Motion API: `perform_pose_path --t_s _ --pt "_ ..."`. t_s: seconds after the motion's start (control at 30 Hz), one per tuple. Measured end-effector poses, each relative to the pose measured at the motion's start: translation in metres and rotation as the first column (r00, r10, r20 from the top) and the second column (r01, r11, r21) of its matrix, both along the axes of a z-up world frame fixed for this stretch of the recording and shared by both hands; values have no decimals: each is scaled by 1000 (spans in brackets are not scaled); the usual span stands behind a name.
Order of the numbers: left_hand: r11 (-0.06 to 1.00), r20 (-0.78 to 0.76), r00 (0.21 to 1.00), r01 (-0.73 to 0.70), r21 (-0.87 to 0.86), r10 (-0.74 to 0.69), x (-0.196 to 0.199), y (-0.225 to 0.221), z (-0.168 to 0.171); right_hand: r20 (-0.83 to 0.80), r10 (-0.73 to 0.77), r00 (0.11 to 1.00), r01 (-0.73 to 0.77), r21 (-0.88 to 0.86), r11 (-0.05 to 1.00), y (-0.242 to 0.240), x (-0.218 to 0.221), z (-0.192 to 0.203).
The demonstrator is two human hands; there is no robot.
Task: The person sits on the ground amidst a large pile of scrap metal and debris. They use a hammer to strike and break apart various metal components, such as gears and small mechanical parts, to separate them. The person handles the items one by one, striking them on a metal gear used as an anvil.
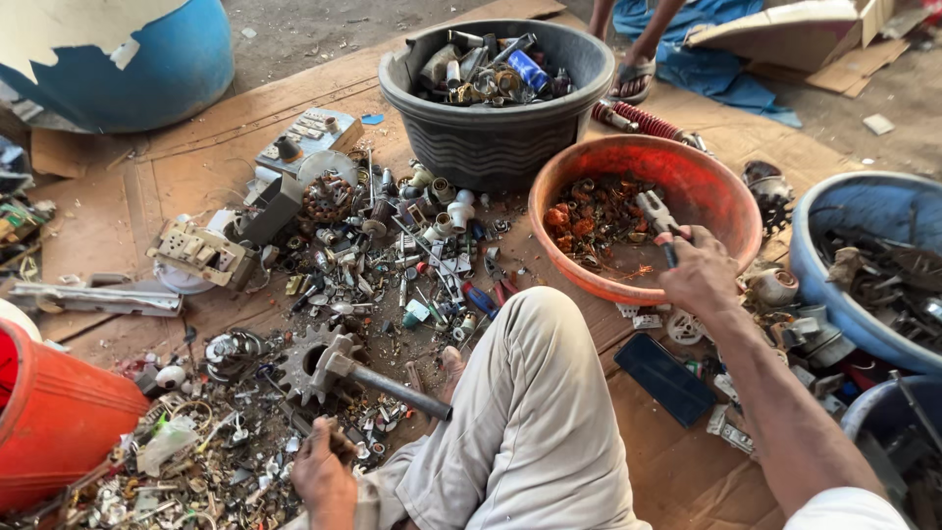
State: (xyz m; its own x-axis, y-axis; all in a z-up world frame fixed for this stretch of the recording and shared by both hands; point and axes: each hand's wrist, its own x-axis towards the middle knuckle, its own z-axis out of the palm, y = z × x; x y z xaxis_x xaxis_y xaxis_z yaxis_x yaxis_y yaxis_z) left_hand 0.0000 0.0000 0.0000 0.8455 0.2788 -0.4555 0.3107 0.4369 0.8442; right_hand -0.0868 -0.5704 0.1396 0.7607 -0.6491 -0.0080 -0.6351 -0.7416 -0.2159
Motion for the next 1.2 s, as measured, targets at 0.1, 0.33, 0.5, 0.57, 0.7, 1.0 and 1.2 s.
perform_pose_path --t_s 0.1,0.33,0.5,0.57,0.7,1.0,1.2 --pt "997 30 999 30 76 -32 7 -26 17 200 15 980 -25 44 999 -7 -18 -11" --pt "917 350 854 312 249 -386 47 -207 82 459 -464 758 75 644 761 69 -60 -50" --pt "811 260 795 581 -65 -548 73 -301 148 421 -489 764 61 707 704 98 -87 -87" --pt "756 196 824 567 -327 -532 76 -285 139 396 -471 788 54 717 695 101 -97 -95" --pt "817 99 881 468 -337 -463 43 -206 102 457 -307 835 -58 628 776 103 -101 -106" --pt "845 128 984 170 -508 -121 11 -54 -15 -31 -24 999 39 791 610 89 -74 -138" --pt "829 169 984 49 -557 55 32 -15 -29 -161 66 985 73 724 686 122 -44 -140"
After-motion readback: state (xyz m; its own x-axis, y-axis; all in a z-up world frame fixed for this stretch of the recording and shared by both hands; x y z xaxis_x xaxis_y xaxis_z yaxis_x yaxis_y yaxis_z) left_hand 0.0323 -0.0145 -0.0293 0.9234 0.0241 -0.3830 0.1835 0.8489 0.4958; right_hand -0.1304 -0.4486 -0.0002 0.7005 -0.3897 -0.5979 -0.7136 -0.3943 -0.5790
